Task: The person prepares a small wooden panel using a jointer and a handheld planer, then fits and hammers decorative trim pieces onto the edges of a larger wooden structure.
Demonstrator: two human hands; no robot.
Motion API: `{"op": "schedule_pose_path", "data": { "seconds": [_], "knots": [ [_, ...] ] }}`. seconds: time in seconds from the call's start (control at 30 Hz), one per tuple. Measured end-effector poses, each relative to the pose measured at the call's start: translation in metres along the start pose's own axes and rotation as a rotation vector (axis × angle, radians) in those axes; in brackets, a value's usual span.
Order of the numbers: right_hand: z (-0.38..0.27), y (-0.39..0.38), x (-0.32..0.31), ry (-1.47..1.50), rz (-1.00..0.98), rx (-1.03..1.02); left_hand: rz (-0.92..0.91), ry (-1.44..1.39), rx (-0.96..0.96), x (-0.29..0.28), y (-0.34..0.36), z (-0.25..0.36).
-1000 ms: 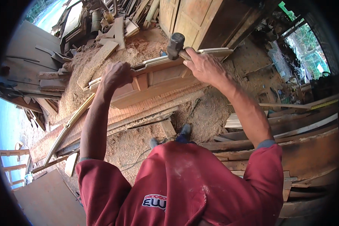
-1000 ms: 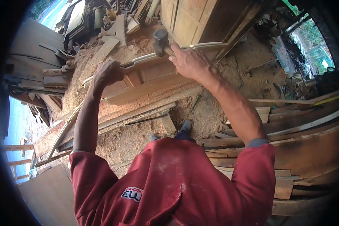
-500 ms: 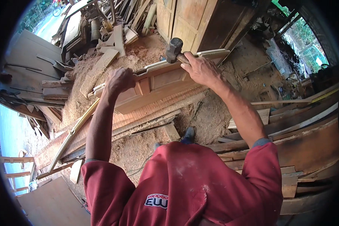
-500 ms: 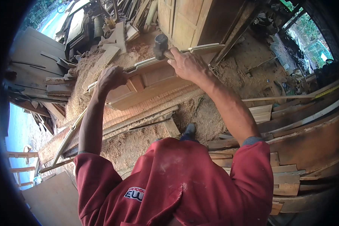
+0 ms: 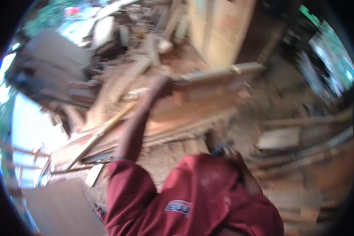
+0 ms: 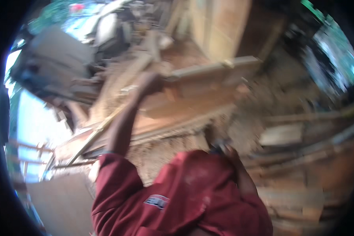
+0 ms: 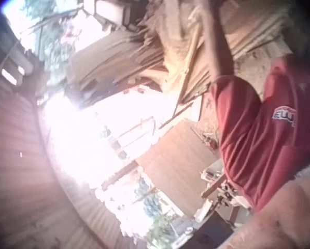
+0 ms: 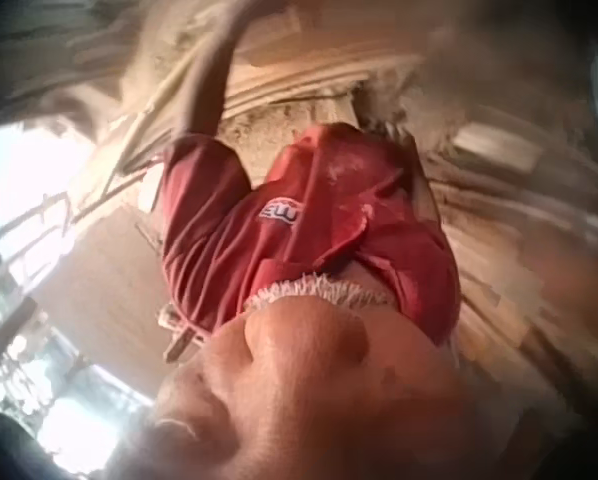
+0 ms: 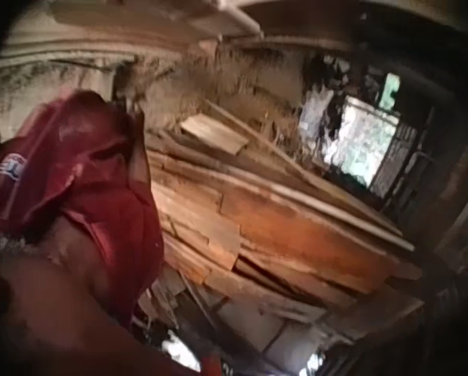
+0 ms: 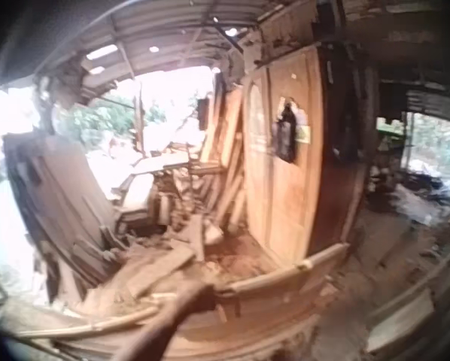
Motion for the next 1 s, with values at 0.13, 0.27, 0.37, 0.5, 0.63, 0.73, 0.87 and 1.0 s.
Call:
{"op": "schedule_pose_path", "data": {
  "seconds": [0.13, 0.27, 0.37, 0.5, 0.63, 0.73, 0.87, 1.0],
  "knots": [
    [-0.035, -0.014, 0.012, 0.549, -0.391, 0.868, 0.094, 0.023, -0.064, -0.011, -0.024, 0.007],
    [-0.036, -0.003, 0.005, 0.593, -0.438, 0.955, 0.011, -0.115, 0.016, -0.021, -0.041, 0.001],
    [-0.016, 0.005, -0.010, 0.618, -0.424, 0.993, 0.011, -0.108, 0.053, -0.045, -0.024, 0.040],
    [0.020, 0.010, -0.030, 0.710, -0.397, 1.018, 0.260, -0.127, 0.169, -0.047, 0.024, 0.104],
    [0.069, 0.013, -0.056, 0.840, -0.340, 1.025, 0.346, -0.080, 0.173, -0.038, 0.068, 0.167],
    [0.113, 0.025, -0.079, 0.987, -0.191, 0.987, 0.301, -0.145, 0.228, -0.030, 0.097, 0.198],
    [0.215, 0.069, -0.087, 0.961, 0.216, 0.761, 0.138, -0.145, 0.186, -0.041, 0.129, 0.229],
    [0.191, 0.141, -0.146, 1.321, -0.012, 0.890, -0.182, -0.056, -0.001, -0.050, 0.143, 0.237]
  ]
}}
Point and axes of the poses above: each hand's wrist, its own y-axis towards the middle knuckle, its own x-axis out of the palm, z = x × y, the point moved 5 cm from there along y, towards the middle knuckle, and after that the axes turned 8 degrees about -z, right-handed, at the moved point
